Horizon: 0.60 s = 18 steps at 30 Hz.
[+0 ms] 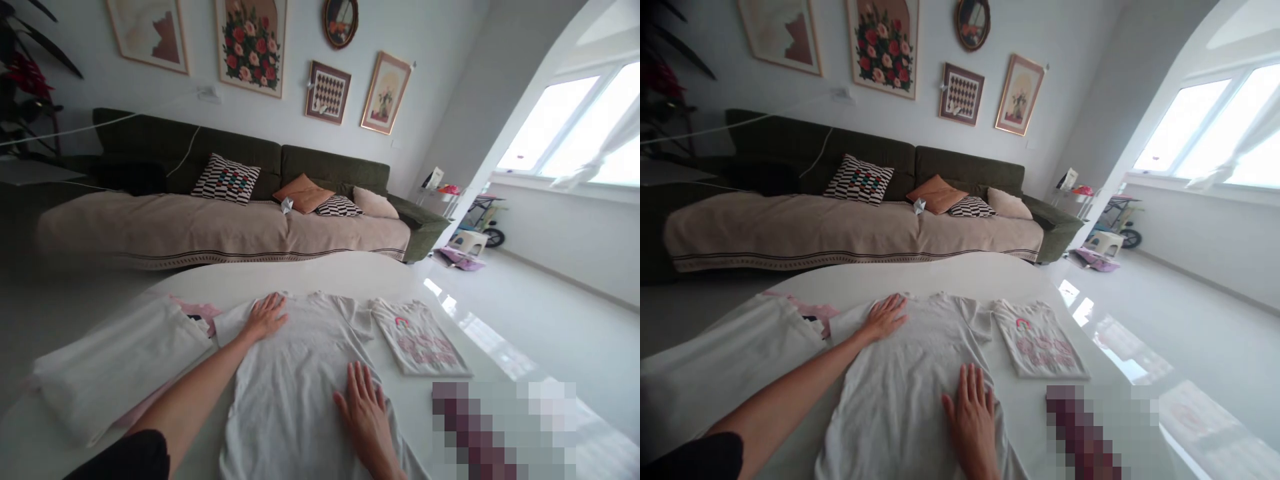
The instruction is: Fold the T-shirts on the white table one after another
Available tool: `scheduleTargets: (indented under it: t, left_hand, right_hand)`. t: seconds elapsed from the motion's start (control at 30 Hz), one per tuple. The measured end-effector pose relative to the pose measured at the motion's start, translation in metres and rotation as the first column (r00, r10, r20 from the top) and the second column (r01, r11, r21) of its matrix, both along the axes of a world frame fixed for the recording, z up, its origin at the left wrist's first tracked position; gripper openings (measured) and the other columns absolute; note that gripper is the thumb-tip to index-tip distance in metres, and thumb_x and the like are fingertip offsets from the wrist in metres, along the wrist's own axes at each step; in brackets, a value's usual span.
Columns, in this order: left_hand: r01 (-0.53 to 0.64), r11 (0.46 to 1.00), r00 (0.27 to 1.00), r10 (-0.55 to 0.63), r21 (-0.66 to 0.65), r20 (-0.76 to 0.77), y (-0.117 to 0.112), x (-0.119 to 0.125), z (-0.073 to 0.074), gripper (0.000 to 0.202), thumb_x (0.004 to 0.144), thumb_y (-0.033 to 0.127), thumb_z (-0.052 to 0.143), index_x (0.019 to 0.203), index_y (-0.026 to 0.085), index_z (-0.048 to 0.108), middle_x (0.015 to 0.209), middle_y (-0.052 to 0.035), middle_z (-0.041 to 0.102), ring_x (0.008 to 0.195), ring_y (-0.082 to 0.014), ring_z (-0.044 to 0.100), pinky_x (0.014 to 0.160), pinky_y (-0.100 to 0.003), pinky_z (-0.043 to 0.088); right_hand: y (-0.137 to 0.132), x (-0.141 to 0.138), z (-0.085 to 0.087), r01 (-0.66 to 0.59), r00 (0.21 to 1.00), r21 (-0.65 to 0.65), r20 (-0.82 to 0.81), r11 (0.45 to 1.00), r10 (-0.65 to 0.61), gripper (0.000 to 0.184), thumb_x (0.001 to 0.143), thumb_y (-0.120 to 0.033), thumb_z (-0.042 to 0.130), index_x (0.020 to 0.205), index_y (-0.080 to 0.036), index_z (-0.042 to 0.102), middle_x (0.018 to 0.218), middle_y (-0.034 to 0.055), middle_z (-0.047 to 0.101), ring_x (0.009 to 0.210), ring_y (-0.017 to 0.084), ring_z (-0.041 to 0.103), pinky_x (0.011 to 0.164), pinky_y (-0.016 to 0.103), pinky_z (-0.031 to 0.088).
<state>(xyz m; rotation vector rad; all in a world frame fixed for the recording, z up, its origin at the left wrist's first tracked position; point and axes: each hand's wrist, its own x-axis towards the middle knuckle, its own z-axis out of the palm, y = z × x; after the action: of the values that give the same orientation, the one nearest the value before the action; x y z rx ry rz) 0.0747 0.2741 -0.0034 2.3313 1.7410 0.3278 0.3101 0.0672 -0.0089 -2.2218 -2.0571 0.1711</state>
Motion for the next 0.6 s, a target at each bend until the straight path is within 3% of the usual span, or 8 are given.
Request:
scheduleTargets:
  t: [0.13,0.2,0.27,0.37,0.43,0.5,0.6]
  left_hand:
    - [-0.024,0.998,0.999,0.026,-0.064,0.037,-0.02,0.008,0.027,0.053,0.085,0.035,0.046,0.135,0.022,0.036,0.146,-0.012,0.029,0.134,-0.0268,0.023,0.106,-0.053,0.013]
    - [-0.056,0.997,0.997,0.059,-0.056,0.058,-0.058,0.018,0.038,0.051,0.088,0.032,0.039,0.137,0.021,0.031,0.145,-0.0126,0.029,0.134,-0.0264,0.023,0.106,-0.055,0.015]
    - [-0.058,0.997,0.994,0.062,-0.045,0.085,-0.115,0.027,0.04,0.049,0.092,0.032,0.029,0.139,0.02,0.026,0.145,-0.012,0.031,0.134,-0.0246,0.023,0.106,-0.052,0.02]
    - [0.078,0.996,0.991,-0.072,-0.053,0.117,-0.215,0.025,0.025,0.05,0.089,0.039,0.037,0.138,0.028,0.03,0.144,-0.0033,0.033,0.134,-0.022,0.024,0.108,-0.046,0.024]
    - [0.248,0.966,0.962,-0.238,-0.068,0.132,-0.268,0.01,0.008,0.057,0.087,0.044,0.041,0.14,0.029,0.024,0.146,-0.0044,0.027,0.134,-0.0277,0.021,0.106,-0.052,0.025]
    - [0.307,0.949,0.949,-0.299,-0.078,0.102,-0.301,-0.011,-0.007,0.065,0.084,0.05,0.043,0.141,0.027,0.021,0.146,-0.0079,0.024,0.134,-0.0323,0.021,0.104,-0.054,0.028]
    - [0.31,0.947,0.951,-0.31,-0.087,0.017,-0.32,-0.038,-0.015,0.08,0.074,0.045,0.061,0.141,0.028,0.019,0.147,-0.009,0.02,0.133,-0.036,0.019,0.102,-0.054,0.031]
  right_hand:
    - [-0.021,0.016,-0.002,0.062,0.997,0.077,0.05,0.995,-0.066,0.066,0.088,-0.056,0.019,0.141,-0.017,0.024,0.148,0.0054,0.021,0.137,0.024,0.015,0.108,0.047,0.017]
    - [-0.021,0.016,-0.002,0.074,0.995,0.113,0.056,0.991,-0.081,0.065,0.088,-0.055,0.02,0.141,-0.018,0.024,0.147,0.0056,0.023,0.137,0.024,0.015,0.108,0.047,0.016]
    - [-0.02,0.013,-0.003,0.074,0.995,0.133,0.056,0.988,-0.082,0.065,0.088,-0.055,0.02,0.141,-0.018,0.024,0.147,0.0057,0.024,0.137,0.024,0.015,0.108,0.047,0.015]
    - [-0.021,0.011,-0.007,0.073,0.995,0.143,0.061,0.987,-0.083,0.064,0.088,-0.054,0.022,0.141,-0.018,0.024,0.147,0.0058,0.024,0.137,0.023,0.015,0.109,0.046,0.013]
    - [-0.022,0.011,-0.008,0.081,0.994,0.138,0.068,0.987,-0.091,0.064,0.088,-0.053,0.023,0.141,-0.018,0.023,0.147,0.0064,0.024,0.137,0.023,0.015,0.109,0.045,0.013]
    - [-0.024,0.011,-0.008,0.083,0.993,0.125,0.073,0.989,-0.092,0.063,0.088,-0.052,0.024,0.141,-0.017,0.024,0.147,0.0066,0.024,0.137,0.023,0.015,0.109,0.045,0.012]
    - [-0.025,0.011,-0.004,0.081,0.994,0.1,0.063,0.992,-0.088,0.061,0.089,-0.049,0.025,0.141,-0.017,0.023,0.148,0.0061,0.023,0.137,0.023,0.012,0.109,0.044,0.013]
